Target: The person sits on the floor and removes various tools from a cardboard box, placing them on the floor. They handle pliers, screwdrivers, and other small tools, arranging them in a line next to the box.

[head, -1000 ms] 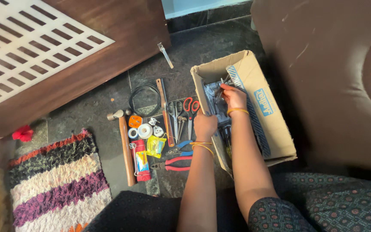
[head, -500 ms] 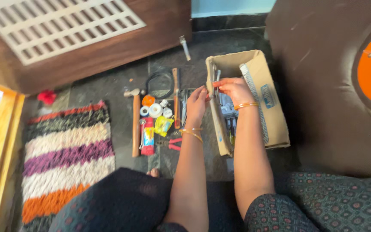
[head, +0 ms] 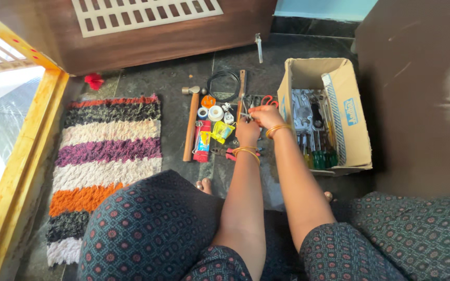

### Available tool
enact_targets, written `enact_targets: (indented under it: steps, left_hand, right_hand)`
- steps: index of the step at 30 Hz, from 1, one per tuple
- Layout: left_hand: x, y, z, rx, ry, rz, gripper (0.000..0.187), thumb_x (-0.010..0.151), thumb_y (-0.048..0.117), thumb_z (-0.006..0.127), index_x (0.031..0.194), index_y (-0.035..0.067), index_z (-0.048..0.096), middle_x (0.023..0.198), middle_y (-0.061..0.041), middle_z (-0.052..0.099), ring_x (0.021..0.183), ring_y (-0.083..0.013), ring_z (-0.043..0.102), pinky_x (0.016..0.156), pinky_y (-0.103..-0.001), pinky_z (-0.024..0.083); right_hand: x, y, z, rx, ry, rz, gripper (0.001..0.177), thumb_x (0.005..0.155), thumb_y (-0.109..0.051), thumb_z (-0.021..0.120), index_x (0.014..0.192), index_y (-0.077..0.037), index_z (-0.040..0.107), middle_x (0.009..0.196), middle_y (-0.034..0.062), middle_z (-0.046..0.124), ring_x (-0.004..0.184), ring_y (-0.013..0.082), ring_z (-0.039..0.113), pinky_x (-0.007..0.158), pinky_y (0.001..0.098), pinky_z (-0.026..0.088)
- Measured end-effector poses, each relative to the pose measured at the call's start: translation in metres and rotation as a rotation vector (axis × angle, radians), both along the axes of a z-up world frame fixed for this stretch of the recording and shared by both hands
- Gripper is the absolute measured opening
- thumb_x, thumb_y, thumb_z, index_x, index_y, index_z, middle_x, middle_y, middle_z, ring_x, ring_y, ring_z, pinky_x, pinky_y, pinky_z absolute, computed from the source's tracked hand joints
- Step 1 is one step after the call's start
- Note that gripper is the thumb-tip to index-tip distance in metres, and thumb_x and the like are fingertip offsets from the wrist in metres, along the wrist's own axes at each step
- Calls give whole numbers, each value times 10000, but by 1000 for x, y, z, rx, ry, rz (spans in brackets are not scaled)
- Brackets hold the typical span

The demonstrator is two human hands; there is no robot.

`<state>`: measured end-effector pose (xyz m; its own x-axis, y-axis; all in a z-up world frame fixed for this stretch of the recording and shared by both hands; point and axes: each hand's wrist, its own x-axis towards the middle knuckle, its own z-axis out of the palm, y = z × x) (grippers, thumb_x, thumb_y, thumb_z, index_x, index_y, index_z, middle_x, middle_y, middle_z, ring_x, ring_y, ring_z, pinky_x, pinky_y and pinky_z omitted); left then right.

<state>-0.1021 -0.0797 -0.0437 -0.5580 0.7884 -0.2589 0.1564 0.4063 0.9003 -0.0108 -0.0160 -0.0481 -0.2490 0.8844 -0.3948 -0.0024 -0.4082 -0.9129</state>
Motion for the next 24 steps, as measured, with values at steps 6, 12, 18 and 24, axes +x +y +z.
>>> enact_targets:
  steps: [6,12,18,24]
  left_hand:
    - [-32,-27,-30,28,-80,210,371,788,162,699,1110,-21,731,1041,-239,765,994,-351,747,906,-409,561]
    - [-76,-45,-63,98,-99,519,375,758,82,666,1105,-59,686,1040,-228,750,947,-343,747,876,-408,573]
    - [-116,-63,-50,71,-154,690,375,830,61,547,1170,-42,668,1086,-221,744,1000,-332,742,893,-411,569]
    - [-129,-67,-6,-82,-61,641,340,830,108,582,1112,-10,730,1033,-230,756,951,-358,747,858,-439,563]
  right_hand:
    - [-52,-12,-67,28,37,-49,223,906,-71,684,1110,-5,742,861,66,727,683,135,652,617,267,527]
    - [-111,-37,-103,-54,73,19,310,912,-83,661,1213,-35,716,993,76,719,793,148,671,708,288,566]
    - [-163,-60,-127,-92,262,88,423,921,-15,621,1344,8,620,1166,109,701,961,165,687,825,293,572]
    - [-185,-60,-148,-15,217,153,471,935,-6,593,1403,36,553,1272,123,688,1073,177,683,897,310,566]
